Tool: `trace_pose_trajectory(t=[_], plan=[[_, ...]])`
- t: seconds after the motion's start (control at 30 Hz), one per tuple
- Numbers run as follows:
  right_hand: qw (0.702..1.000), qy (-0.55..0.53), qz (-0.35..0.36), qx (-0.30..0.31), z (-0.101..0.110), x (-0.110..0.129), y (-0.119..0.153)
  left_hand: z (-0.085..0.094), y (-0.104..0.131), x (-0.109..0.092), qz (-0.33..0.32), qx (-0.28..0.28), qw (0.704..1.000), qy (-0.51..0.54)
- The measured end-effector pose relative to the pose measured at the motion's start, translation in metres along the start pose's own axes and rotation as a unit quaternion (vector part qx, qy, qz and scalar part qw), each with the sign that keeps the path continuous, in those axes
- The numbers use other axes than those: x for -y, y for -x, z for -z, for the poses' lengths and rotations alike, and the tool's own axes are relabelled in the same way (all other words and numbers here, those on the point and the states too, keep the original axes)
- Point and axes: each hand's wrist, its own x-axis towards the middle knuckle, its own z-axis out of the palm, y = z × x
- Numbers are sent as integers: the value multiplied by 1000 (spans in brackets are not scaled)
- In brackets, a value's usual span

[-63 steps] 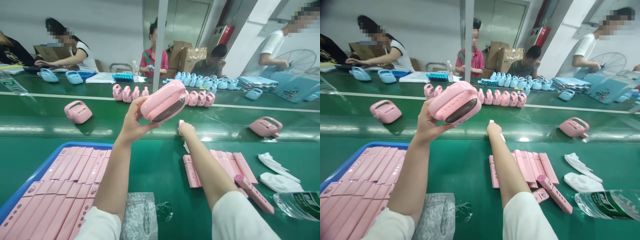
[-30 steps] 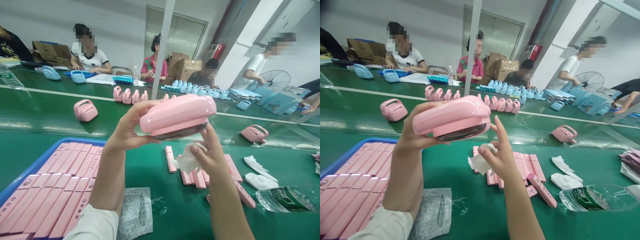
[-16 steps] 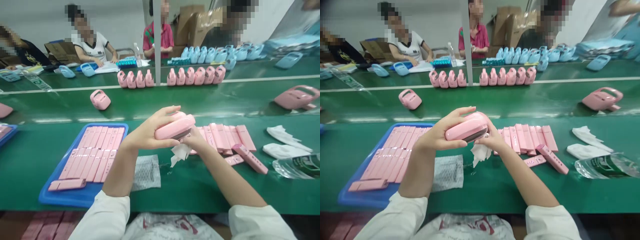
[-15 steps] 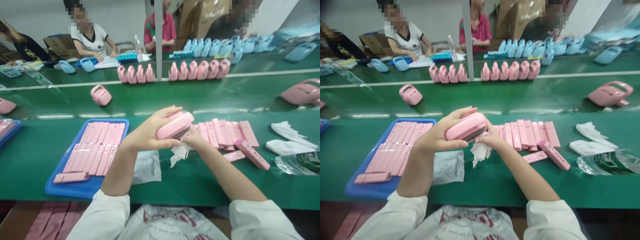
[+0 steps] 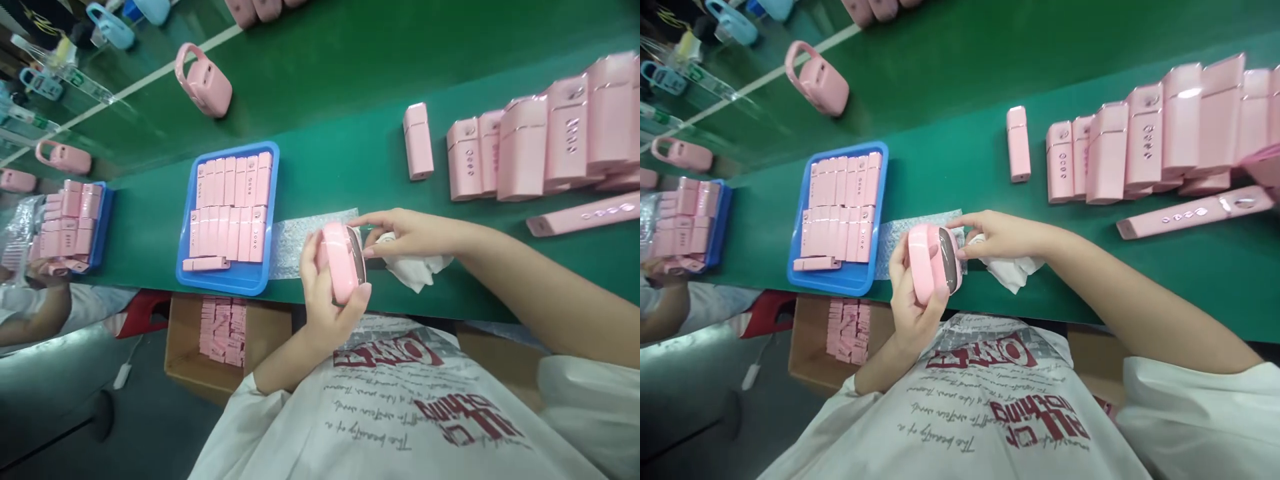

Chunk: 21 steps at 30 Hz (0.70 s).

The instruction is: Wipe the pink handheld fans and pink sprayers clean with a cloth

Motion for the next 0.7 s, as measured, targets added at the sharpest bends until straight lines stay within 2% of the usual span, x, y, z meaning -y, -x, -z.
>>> trace_pose_trajectory(t=[0.17,0.27,0.43,0.5,0.6,0.7], plan=[[999,-28,20,-14,1,-7,-2,-5,0,6,-98,37,993,-50],[998,-48,40,-3,3,-9,-3,-10,1,7,-119,34,990,-73],[998,-60,23,21,5,-13,-6,-12,2,15,-148,4,986,-71],[997,-67,17,21,8,-16,-5,-8,-3,25,-151,-4,988,-39],[999,-46,17,-7,15,-21,-1,3,-19,44,-153,-23,986,69],[995,-4,75,-58,20,-21,7,16,-42,61,-126,-18,972,200]])
